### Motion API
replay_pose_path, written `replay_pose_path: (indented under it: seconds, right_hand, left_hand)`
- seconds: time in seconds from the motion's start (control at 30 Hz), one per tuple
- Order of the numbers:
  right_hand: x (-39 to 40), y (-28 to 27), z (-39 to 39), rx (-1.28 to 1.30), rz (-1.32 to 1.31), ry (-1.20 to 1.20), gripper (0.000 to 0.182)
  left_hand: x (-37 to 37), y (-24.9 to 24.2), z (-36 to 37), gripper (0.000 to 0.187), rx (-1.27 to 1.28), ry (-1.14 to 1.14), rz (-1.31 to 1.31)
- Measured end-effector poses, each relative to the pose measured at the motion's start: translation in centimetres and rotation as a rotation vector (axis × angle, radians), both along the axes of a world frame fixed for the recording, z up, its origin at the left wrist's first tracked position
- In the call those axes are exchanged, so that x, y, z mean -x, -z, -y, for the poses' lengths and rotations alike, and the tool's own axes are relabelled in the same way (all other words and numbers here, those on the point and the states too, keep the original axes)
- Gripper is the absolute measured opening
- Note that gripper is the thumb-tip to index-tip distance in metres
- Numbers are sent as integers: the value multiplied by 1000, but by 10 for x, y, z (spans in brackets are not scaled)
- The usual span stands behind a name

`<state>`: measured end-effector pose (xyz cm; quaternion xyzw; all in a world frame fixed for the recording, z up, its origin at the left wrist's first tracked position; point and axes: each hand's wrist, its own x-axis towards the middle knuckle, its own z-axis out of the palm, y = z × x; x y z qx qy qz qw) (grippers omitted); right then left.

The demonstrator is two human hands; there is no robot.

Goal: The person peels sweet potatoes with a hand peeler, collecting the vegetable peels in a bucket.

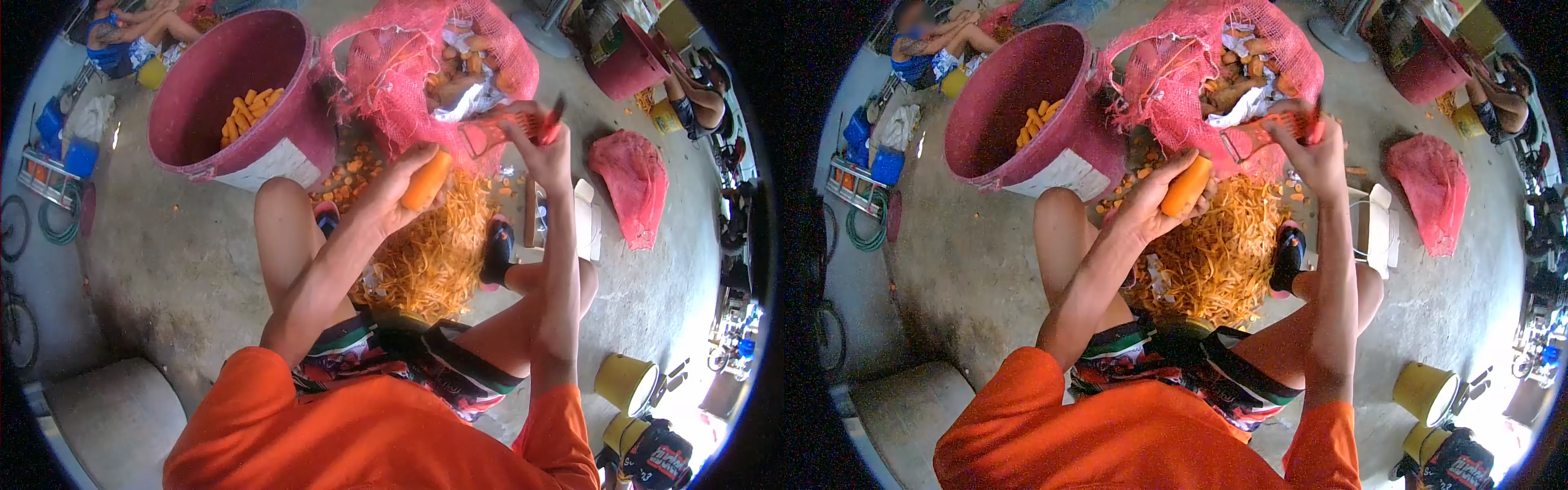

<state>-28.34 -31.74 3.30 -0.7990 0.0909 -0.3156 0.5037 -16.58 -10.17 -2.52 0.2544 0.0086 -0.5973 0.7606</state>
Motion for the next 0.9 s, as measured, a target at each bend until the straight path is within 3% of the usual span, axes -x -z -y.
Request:
replay_pose_path:
  seconds: [0.1,0.13,0.2,0.3,0.37,0.43,0.5,0.57,0.6,0.63,0.67,0.77,0.9]
  right_hand:
    - [8,-2,-22,33,6,-68,18]
    - [7,-11,-38,247,2,-158,21]
    - [3,-10,-48,296,31,-228,20]
    - [-2,11,5,139,-66,36,18]
    - [-1,10,17,59,-1,26,21]
    - [3,6,-11,-120,83,-154,27]
    - [2,-4,-47,260,26,-310,24]
    - [-3,3,-43,345,-35,-292,22]
    - [-4,7,-40,329,-39,-282,22]
    - [-7,7,-33,155,-27,-226,22]
    - [-8,7,-28,-14,-15,-175,22]
    - [-14,2,-30,155,44,-149,22]
    - [-10,-5,-44,286,-30,-240,20]
  left_hand:
    - [-2,3,-2,25,43,-26,116]
    - [-4,9,0,24,80,-51,111]
    - [0,0,5,23,59,-76,167]
    - [0,10,0,22,-8,-51,141]
    - [1,9,3,22,-26,-8,77]
    - [4,-1,4,26,14,-79,54]
    - [5,-3,6,29,-23,-91,81]
    - [2,2,6,32,-78,-97,110]
    - [-2,11,7,33,63,-42,38]
    - [-7,14,12,33,215,13,-34]
    - [-11,17,17,33,89,-55,107]
    - [-15,15,20,32,202,-3,-58]
    - [-10,-9,13,24,47,-93,95]
